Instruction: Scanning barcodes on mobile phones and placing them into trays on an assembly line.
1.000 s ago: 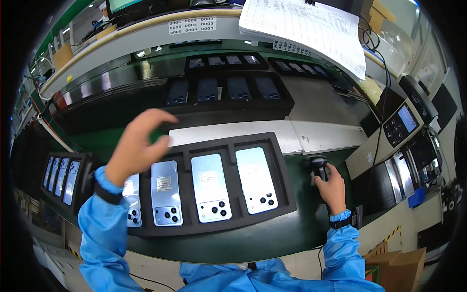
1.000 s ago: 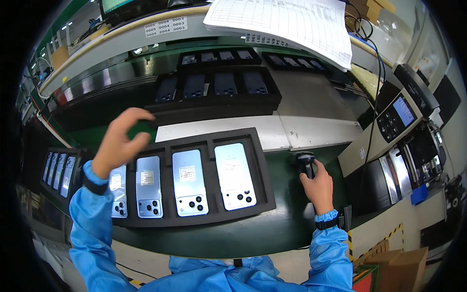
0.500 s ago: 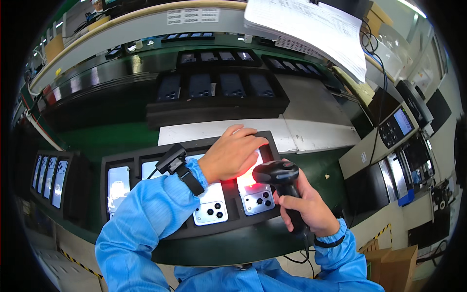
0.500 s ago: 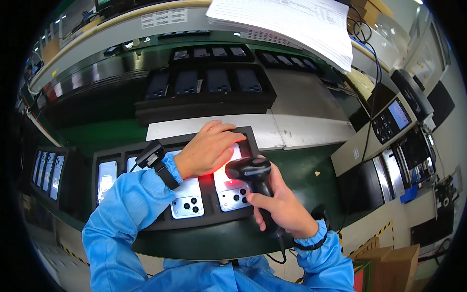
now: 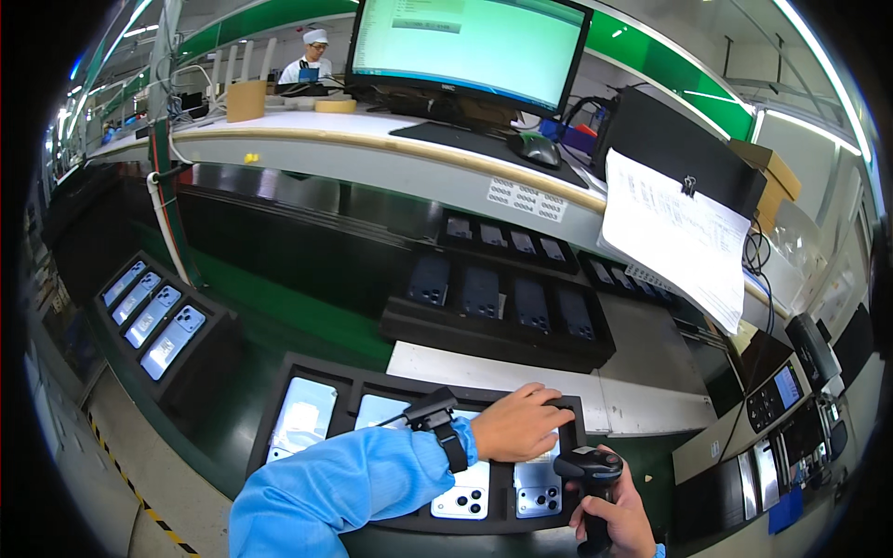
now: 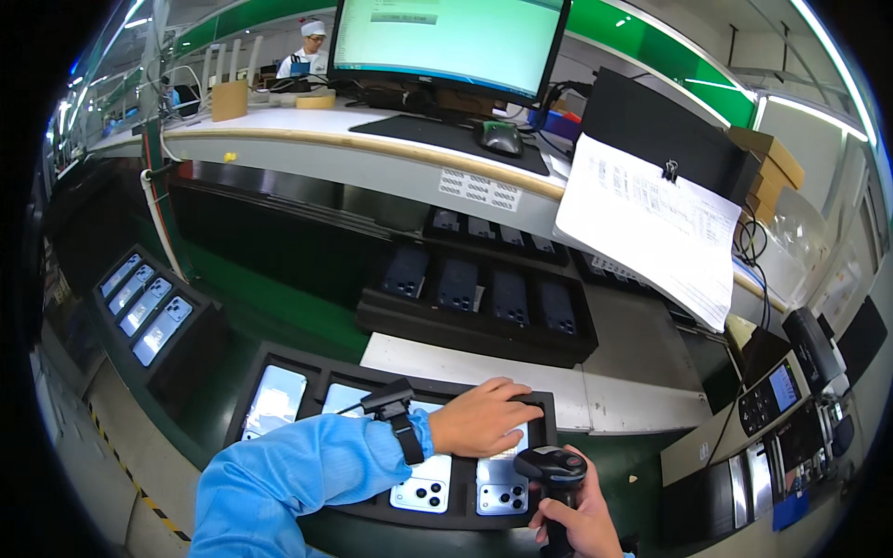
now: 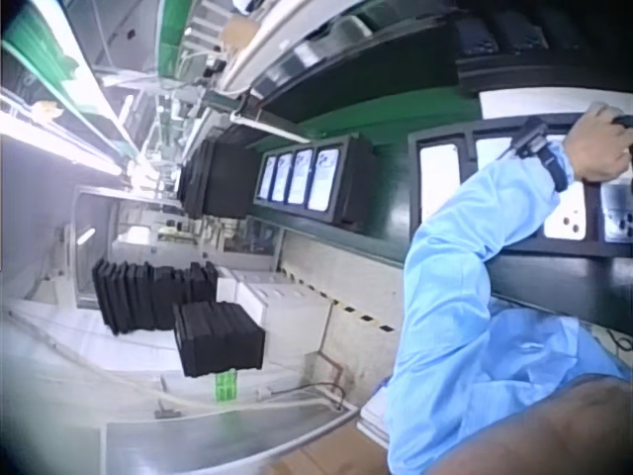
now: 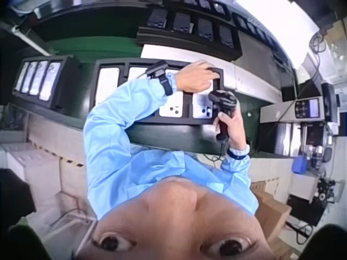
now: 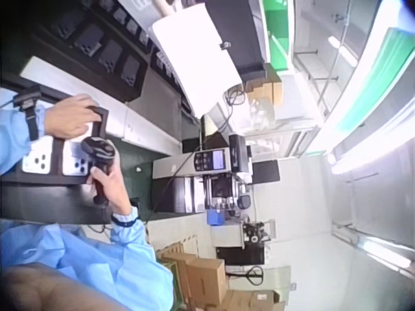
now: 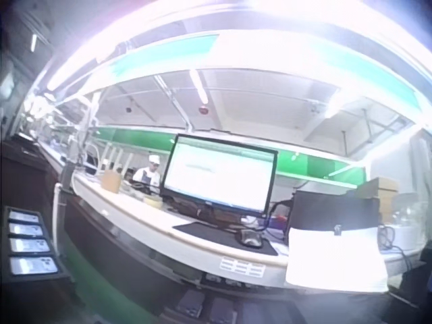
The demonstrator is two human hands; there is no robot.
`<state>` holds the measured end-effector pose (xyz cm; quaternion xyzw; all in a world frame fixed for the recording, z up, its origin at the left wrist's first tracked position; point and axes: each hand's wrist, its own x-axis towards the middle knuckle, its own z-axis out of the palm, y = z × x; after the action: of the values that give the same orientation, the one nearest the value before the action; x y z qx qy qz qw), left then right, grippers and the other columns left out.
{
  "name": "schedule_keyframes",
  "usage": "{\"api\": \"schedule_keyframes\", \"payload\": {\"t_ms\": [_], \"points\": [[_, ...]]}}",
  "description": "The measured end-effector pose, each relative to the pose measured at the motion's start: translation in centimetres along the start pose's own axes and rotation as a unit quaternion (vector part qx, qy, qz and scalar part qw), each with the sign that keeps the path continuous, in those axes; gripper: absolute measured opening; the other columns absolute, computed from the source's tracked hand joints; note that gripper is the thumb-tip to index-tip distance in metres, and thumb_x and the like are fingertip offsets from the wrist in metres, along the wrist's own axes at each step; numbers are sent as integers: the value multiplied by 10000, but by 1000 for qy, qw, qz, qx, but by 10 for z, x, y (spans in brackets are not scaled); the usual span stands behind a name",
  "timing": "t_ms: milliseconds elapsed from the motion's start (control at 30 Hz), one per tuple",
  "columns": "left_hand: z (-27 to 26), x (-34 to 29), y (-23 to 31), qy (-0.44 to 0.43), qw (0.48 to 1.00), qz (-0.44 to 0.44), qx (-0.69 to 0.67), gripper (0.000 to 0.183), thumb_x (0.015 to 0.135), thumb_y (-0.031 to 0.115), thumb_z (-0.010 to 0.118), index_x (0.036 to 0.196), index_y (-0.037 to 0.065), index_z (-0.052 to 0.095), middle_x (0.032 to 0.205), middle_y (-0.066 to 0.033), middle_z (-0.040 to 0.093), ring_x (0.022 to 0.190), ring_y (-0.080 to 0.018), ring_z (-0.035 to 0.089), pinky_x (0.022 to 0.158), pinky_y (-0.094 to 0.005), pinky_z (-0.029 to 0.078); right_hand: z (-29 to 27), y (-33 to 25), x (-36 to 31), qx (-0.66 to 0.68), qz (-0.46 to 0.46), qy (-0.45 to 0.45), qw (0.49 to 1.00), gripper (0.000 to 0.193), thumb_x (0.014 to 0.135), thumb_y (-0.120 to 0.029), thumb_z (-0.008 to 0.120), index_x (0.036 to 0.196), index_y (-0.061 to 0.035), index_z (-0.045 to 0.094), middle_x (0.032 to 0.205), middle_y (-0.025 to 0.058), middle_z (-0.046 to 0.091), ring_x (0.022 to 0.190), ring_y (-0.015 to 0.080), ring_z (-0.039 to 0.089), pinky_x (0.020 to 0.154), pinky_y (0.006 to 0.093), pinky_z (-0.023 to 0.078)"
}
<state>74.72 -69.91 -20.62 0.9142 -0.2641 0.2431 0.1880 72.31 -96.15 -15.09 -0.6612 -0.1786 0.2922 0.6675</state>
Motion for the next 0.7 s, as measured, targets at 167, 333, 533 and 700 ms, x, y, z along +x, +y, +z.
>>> {"api": "schedule_keyframes", "payload": {"t_ms": [167,333,533,700], "points": [[0,4,-1,-6,1000,9,4,422,927,264,599,1286,42,597,1148,-134,666,1243,-328,521,1139,-497,327,-42,14,18,-70,-35,107,991,882,794,126,593,1555,-164,256,1087,169,628,746,238,690,558,320,570],[-4,7,6,-31,999,5,32,422,917,309,620,1258,60,605,1122,-121,630,1208,-311,517,1138,-526,306,-104,62,44,-157,-22,223,962,895,803,134,582,1562,-165,213,1001,130,632,694,174,650,547,297,540],[-6,5,5,121,985,-34,-116,274,847,299,701,1008,85,642,1040,-119,542,1067,-312,519,986,-468,377,-119,96,53,-173,28,221,959,841,818,122,598,1536,-162,265,946,122,639,631,167,624,496,294,506],[-6,9,9,135,975,-75,-161,262,796,222,696,1015,85,657,1070,-126,569,1063,-343,550,959,-443,414,-117,89,52,-223,16,251,942,732,841,-2,661,1488,-146,349,878,113,622,559,166,605,457,316,503]]}}
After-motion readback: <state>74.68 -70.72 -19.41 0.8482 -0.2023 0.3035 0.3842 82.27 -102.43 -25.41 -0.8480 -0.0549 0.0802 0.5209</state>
